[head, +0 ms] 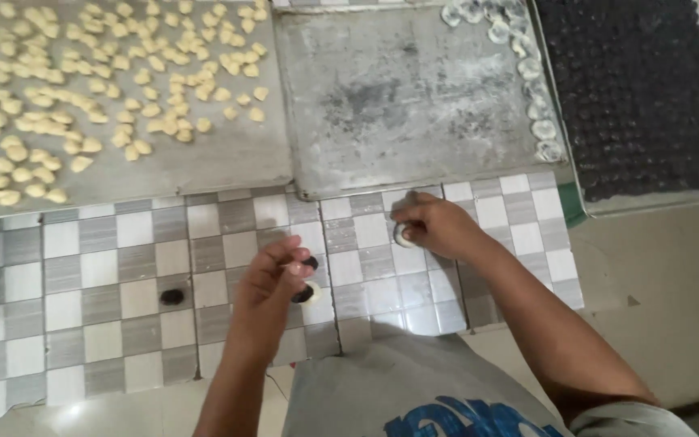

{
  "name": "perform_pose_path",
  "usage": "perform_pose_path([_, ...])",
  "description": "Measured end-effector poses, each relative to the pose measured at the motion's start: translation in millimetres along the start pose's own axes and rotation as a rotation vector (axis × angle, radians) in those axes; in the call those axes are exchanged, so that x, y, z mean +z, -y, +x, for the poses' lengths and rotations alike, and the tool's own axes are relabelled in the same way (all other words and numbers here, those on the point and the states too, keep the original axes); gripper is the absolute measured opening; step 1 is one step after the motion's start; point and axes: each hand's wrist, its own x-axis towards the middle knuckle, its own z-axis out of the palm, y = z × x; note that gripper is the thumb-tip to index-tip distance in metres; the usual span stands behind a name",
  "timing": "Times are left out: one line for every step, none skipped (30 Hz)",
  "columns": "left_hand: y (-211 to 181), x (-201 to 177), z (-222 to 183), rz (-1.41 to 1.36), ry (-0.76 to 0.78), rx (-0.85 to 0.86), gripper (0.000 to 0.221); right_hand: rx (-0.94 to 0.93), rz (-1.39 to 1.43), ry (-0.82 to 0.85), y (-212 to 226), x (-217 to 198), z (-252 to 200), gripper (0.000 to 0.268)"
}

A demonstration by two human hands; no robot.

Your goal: Preparing pastry rolls by placing filling into dough pieces and rolling them into shape on a work surface.

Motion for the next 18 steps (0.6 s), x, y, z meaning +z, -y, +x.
perform_pose_path([-5.2,3.3,-5.1,0.002,-0.010,0.002,0.031,-0.010,0.003,0.003,0.4,-0.6,1.8,0.035])
perform_pose_path([-10.6,7.8,-9.9,0.099,0.029,0.047,0.029,-0.025,-0.024,0.042,0.1,-2.1,3.6,0.025])
perform_pose_path([-17.5,13.7,-12.5,0.196,0.073,0.091,0.028,-0.036,-0.052,0.077,-1.0,-5.9,5.4,0.016])
perform_pose_path([-20.1,16.7,-17.8,0.200,0.069,0.093,0.028,-0.041,-0.050,0.076,11.6,-9.8,3.4,0.016])
perform_pose_path([-22.5,21.8,-20.8,0.310,0.121,0.100,0.030,-0.071,-0.125,0.121,22.5,-16.9,2.1,0.009])
perform_pose_path([-24.7,27.0,-23.6,0.420,0.173,0.108,0.033,-0.100,-0.202,0.165,33.1,-23.9,0.8,0.004])
perform_pose_path([-21.3,28.0,-24.1,0.419,0.170,0.117,0.033,-0.105,-0.208,0.158,41.0,-28.6,0.5,0.004])
perform_pose_path([-17.6,29.1,-23.5,0.391,0.203,0.195,0.033,-0.054,-0.245,0.240,48.4,-33.0,0.8,0.006])
perform_pose_path([-12.9,30.2,-23.7,0.362,0.235,0.267,0.033,-0.001,-0.279,0.326,55.4,-36.0,0.0,0.013])
perform_pose_path([-15.6,31.3,-22.8,0.361,0.233,0.273,0.033,-0.004,-0.284,0.322,59.1,-40.2,0.4,0.013])
perform_pose_path([-17.6,32.6,-21.3,0.374,0.205,0.193,0.033,0.018,-0.298,0.383,61.9,-44.0,0.6,0.011])
perform_pose_path([-19.2,33.7,-18.8,0.387,0.178,0.113,0.033,0.039,-0.313,0.444,64.4,-47.3,1.7,0.010])
perform_pose_path([-19.4,34.0,-15.4,0.381,0.174,0.112,0.033,0.038,-0.318,0.449,50.8,-42.3,0.3,0.010])
perform_pose_path([-19.5,34.1,-11.6,0.355,0.142,0.068,0.033,-0.094,-0.236,0.372,37.1,-37.4,-0.7,0.005])
perform_pose_path([-20.2,33.5,-7.3,0.332,0.107,0.026,0.032,-0.228,-0.151,0.292,23.7,-32.2,-0.3,0.015])
perform_pose_path([-24.9,36.0,-5.2,0.328,0.101,0.026,0.032,-0.232,-0.155,0.297,22.2,-41.2,-1.5,0.015])
perform_pose_path([-30.9,37.8,-1.1,0.303,0.069,-0.051,0.033,-0.165,-0.079,0.382,21.0,-50.4,-0.9,0.006])
perform_pose_path([-36.7,40.2,3.3,0.277,0.037,-0.128,0.033,-0.097,-0.003,0.466,19.0,-59.9,-0.3,0.009])
